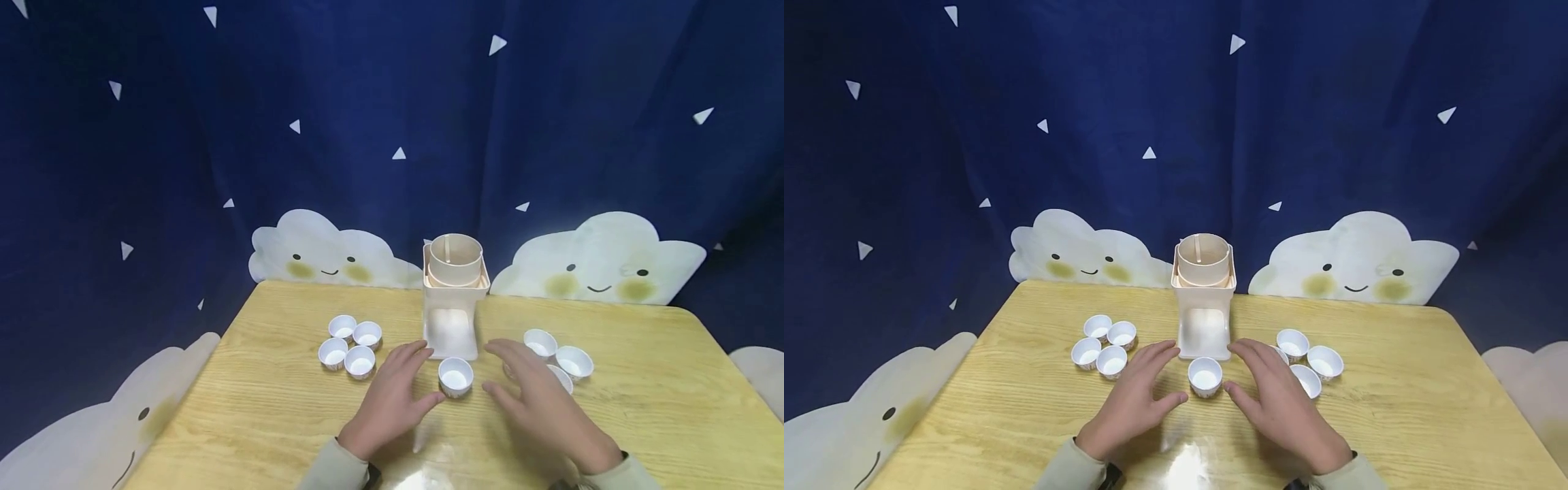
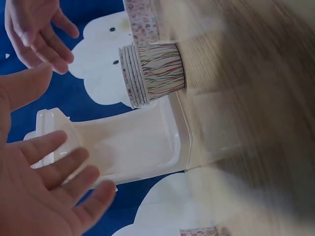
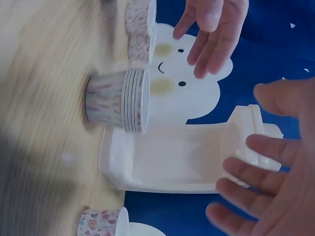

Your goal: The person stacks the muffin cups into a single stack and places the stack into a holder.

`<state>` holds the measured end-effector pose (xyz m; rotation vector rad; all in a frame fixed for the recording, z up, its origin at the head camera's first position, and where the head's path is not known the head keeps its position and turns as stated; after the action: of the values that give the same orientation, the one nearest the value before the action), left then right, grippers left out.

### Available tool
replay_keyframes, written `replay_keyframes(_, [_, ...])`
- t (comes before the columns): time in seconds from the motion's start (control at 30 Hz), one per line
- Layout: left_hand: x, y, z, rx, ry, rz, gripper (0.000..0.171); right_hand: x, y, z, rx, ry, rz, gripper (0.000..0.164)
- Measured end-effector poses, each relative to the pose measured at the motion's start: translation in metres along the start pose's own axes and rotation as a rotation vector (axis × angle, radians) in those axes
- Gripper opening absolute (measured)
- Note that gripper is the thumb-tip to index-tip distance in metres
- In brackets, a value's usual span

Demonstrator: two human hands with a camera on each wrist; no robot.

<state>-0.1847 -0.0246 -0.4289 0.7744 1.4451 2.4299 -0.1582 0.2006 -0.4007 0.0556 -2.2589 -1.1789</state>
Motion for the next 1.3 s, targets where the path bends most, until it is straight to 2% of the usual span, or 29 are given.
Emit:
replay_keyframes(0.17, [-0.001, 0.001, 0.005, -0.104, -0.017, -0.015, 0.064, -0.002, -0.002, -0.002, 0.065, 0.027, 0.025, 0.048])
replay_keyframes(0.43, [-0.001, -0.001, 0.006, -0.090, -0.016, -0.006, 0.064, -0.005, -0.006, -0.001, 0.078, 0.027, 0.033, 0.047])
replay_keyframes(0.77, [0.004, -0.011, 0.003, -0.108, 0.031, -0.081, 0.069, -0.008, -0.008, 0.000, 0.069, 0.023, 0.010, 0.045])
replay_keyframes(0.97, [0.010, -0.017, 0.002, -0.105, 0.051, -0.098, 0.072, -0.007, -0.007, 0.001, 0.071, 0.027, 0.013, 0.044])
replay_keyframes(1.3, [0.019, -0.030, 0.001, -0.167, 0.071, -0.126, 0.074, -0.007, -0.008, -0.005, 0.070, 0.057, 0.025, 0.045])
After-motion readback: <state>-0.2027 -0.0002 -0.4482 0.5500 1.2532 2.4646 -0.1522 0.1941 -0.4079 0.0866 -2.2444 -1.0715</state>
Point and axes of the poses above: each hand's wrist, its own x-axis towards the middle knuckle, its own y-axis out of the back of the hand, z = x × y, the point moved 3 cm from there along x, towards the middle knuckle, and after that the axes turned 6 degrees about x, right-handed, at the moved point
